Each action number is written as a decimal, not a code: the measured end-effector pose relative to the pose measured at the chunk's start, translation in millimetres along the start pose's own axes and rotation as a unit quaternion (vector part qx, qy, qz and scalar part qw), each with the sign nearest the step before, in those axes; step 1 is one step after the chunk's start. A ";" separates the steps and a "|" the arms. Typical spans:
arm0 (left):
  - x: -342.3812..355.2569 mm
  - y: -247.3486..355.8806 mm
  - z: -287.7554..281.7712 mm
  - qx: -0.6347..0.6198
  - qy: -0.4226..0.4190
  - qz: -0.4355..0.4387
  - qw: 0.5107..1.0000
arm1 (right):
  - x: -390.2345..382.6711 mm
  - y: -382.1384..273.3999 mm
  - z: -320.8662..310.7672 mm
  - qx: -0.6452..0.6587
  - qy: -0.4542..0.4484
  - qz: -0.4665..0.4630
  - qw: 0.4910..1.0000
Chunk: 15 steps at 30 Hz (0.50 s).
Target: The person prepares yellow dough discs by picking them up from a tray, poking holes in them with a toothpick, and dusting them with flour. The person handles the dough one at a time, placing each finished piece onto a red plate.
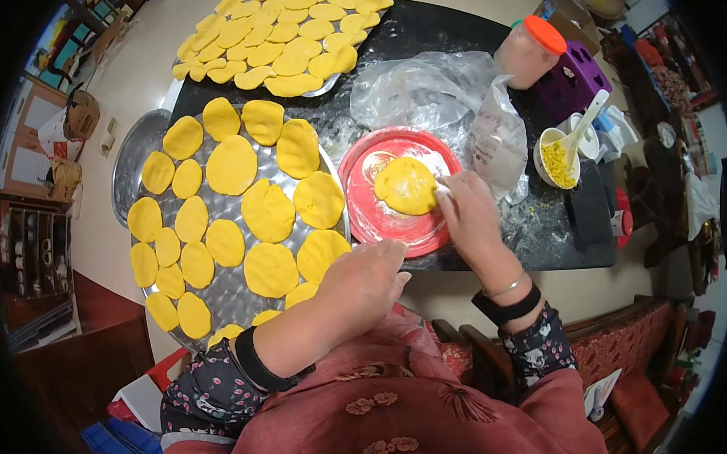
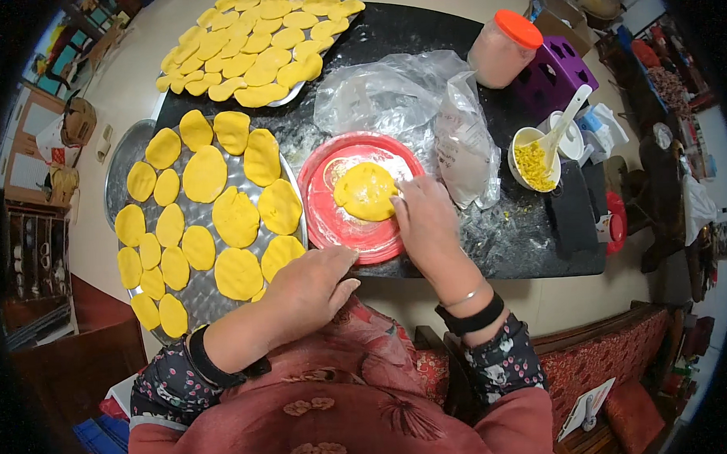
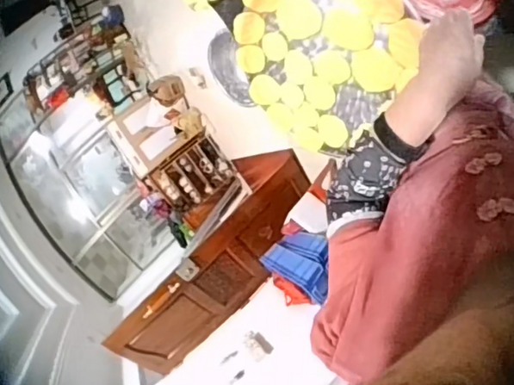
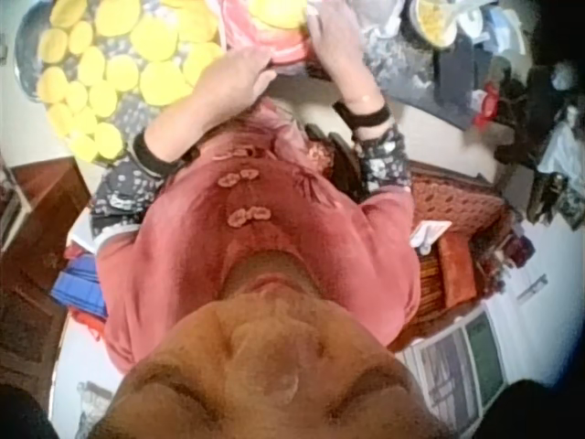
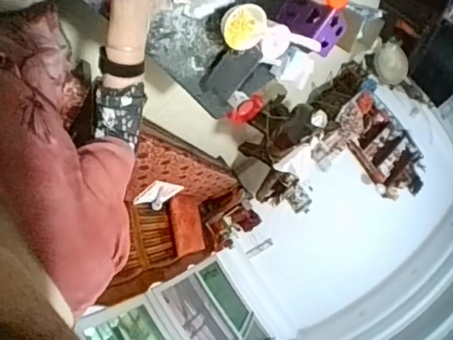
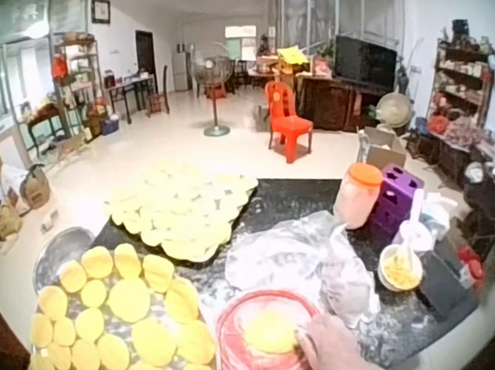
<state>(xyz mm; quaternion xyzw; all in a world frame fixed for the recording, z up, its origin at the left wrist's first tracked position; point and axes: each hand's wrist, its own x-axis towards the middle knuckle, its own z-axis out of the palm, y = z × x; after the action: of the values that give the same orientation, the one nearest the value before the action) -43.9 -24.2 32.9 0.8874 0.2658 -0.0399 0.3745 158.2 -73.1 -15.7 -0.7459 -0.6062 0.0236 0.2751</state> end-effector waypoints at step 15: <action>-2.3 -9.1 16.2 0.053 -0.005 0.090 0.995 | 33.8 -0.1 36.4 -0.015 -0.083 0.118 0.989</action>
<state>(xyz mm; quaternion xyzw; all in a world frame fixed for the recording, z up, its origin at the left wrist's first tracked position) -48.4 -31.0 16.1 0.9262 0.1806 -0.0244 0.3301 153.7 -28.2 -36.4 -0.8117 -0.5347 0.1094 0.2079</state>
